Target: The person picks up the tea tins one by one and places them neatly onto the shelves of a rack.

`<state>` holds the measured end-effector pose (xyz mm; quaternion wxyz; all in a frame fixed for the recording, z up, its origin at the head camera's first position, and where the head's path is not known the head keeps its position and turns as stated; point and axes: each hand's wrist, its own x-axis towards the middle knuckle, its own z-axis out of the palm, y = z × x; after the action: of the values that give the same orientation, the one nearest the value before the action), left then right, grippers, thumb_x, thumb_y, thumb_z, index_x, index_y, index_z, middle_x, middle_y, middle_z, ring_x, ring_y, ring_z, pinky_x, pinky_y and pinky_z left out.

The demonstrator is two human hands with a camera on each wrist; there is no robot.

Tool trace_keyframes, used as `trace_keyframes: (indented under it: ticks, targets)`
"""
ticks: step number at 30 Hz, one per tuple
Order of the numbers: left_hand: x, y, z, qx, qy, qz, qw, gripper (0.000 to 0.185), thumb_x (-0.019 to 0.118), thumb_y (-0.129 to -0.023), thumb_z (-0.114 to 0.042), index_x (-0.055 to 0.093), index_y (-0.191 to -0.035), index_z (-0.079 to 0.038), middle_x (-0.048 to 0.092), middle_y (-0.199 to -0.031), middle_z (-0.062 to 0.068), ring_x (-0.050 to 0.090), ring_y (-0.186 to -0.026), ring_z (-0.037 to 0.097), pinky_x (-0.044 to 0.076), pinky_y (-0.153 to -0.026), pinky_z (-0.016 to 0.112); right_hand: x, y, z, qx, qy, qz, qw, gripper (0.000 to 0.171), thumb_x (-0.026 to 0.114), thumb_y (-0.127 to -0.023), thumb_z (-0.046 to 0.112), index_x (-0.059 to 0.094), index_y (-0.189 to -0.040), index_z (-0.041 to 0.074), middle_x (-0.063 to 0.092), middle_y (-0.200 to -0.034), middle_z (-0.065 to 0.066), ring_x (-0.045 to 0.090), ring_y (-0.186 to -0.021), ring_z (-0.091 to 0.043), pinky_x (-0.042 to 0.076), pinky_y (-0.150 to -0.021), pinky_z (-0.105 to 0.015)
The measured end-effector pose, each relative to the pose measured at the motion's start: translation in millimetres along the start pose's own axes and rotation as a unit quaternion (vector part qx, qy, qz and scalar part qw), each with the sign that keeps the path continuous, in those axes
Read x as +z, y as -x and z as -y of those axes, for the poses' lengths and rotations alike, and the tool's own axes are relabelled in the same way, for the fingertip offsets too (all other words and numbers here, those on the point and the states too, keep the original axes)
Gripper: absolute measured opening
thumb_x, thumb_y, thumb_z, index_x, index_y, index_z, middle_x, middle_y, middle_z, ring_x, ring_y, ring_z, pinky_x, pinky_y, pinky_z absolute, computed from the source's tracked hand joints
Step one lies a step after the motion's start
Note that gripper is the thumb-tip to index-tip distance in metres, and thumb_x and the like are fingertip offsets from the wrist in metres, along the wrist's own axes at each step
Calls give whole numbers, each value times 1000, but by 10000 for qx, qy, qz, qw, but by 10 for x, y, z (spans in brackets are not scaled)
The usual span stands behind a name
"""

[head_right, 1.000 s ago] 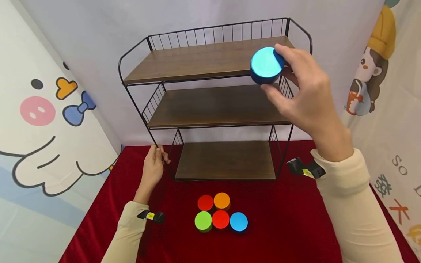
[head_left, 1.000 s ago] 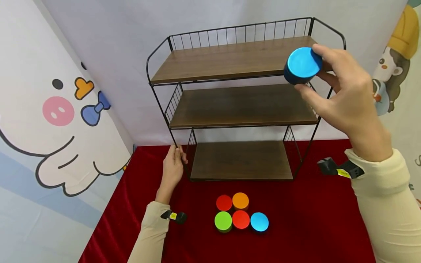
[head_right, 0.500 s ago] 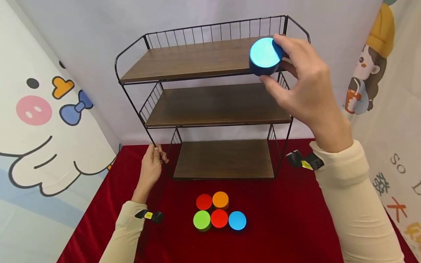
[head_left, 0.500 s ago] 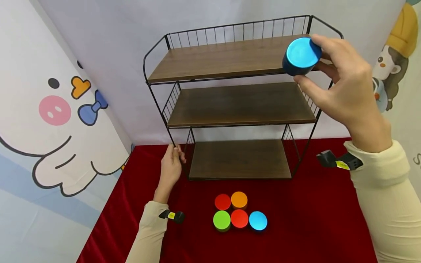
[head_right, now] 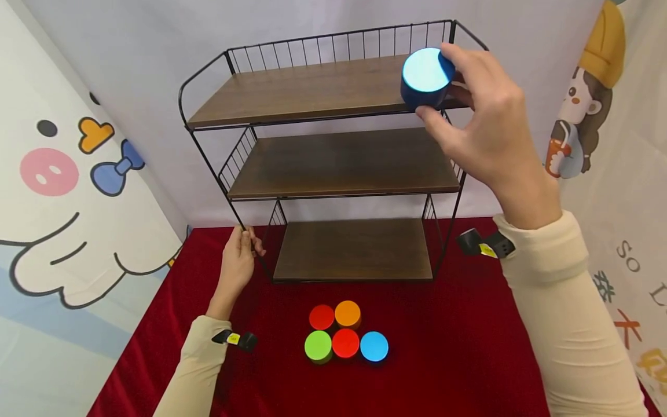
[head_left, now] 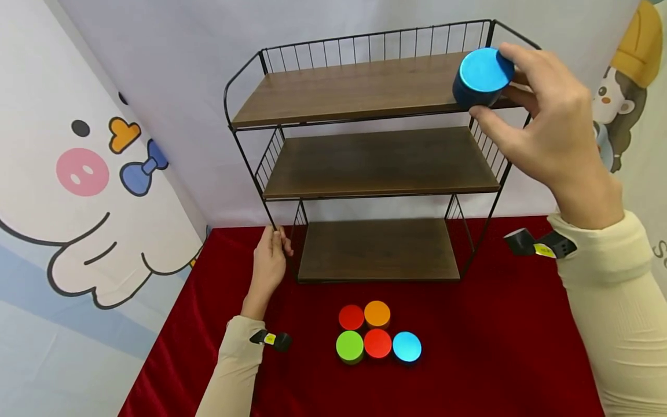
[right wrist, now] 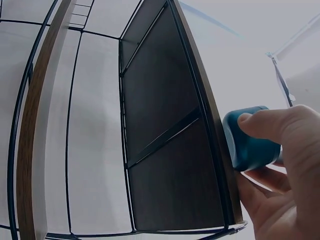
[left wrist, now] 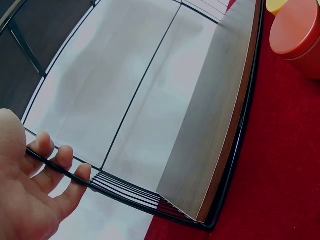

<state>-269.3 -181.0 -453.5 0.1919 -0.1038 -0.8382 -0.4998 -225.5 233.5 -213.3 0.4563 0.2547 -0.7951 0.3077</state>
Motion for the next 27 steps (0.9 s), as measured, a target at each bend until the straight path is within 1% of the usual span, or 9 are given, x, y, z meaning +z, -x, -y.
trace_keyframes:
  ticks: [5, 7, 11, 13, 16, 21, 27]
  targets:
    - [-9, 3, -3, -32, 57, 13, 10000, 34, 30, -113, -26, 48, -99, -1, 59, -81, 20, 63, -74, 31, 55, -71, 40, -18, -19, -19, -197, 271, 136, 9993, 60, 79, -88, 0, 56, -143, -3, 62, -133, -26, 65, -123, -17, 49, -103, -16]
    - [-11, 4, -3, -27, 64, 0, 10000, 34, 30, -113, -27, 48, -99, -1, 59, -81, 19, 63, -74, 29, 55, -71, 38, -12, -19, -4, -73, 304, 133, 9994, 59, 79, -88, 2, 56, -143, -2, 62, -133, -25, 66, -121, -24, 49, -103, -16]
    - [-10, 2, 1, -29, 66, -17, 10000, 34, 31, -113, -27, 48, -99, -3, 58, -80, 16, 62, -74, 25, 54, -70, 31, 0, -26, 35, 298, 349, 112, 9989, 59, 79, -88, 1, 58, -143, -1, 62, -135, -23, 66, -119, -35, 47, -104, -15]
    - [-10, 0, 3, -31, 73, -29, 10000, 33, 31, -113, -27, 49, -99, -3, 58, -80, 16, 62, -73, 23, 53, -69, 28, -5, -37, 47, 403, 414, 153, 9982, 59, 79, -88, 2, 57, -143, 0, 61, -136, -23, 66, -121, -37, 46, -105, -15]
    - [-9, -3, -2, -17, 93, -57, 9999, 33, 31, -113, -26, 49, -99, -2, 59, -79, 16, 62, -73, 23, 53, -68, 27, -20, -47, 65, 515, 553, 274, 9968, 60, 78, -91, 7, 55, -146, 1, 59, -139, -24, 65, -123, -38, 44, -107, -15]
    - [-5, -2, -11, 13, 99, -55, 9999, 33, 31, -113, -26, 49, -99, -2, 59, -80, 16, 62, -72, 24, 52, -67, 26, -42, -65, 93, 736, 794, 455, 9931, 60, 75, -94, 17, 53, -148, 3, 59, -141, -23, 66, -120, -40, 44, -107, -15]
    - [-4, -1, -5, -6, 38, -60, 10000, 33, 31, -113, -27, 49, -99, -3, 60, -80, 16, 62, -73, 24, 51, -68, 24, -51, -91, 104, 940, 866, 616, 9899, 61, 74, -95, 21, 51, -149, 4, 59, -141, -23, 67, -120, -42, 46, -107, -19]
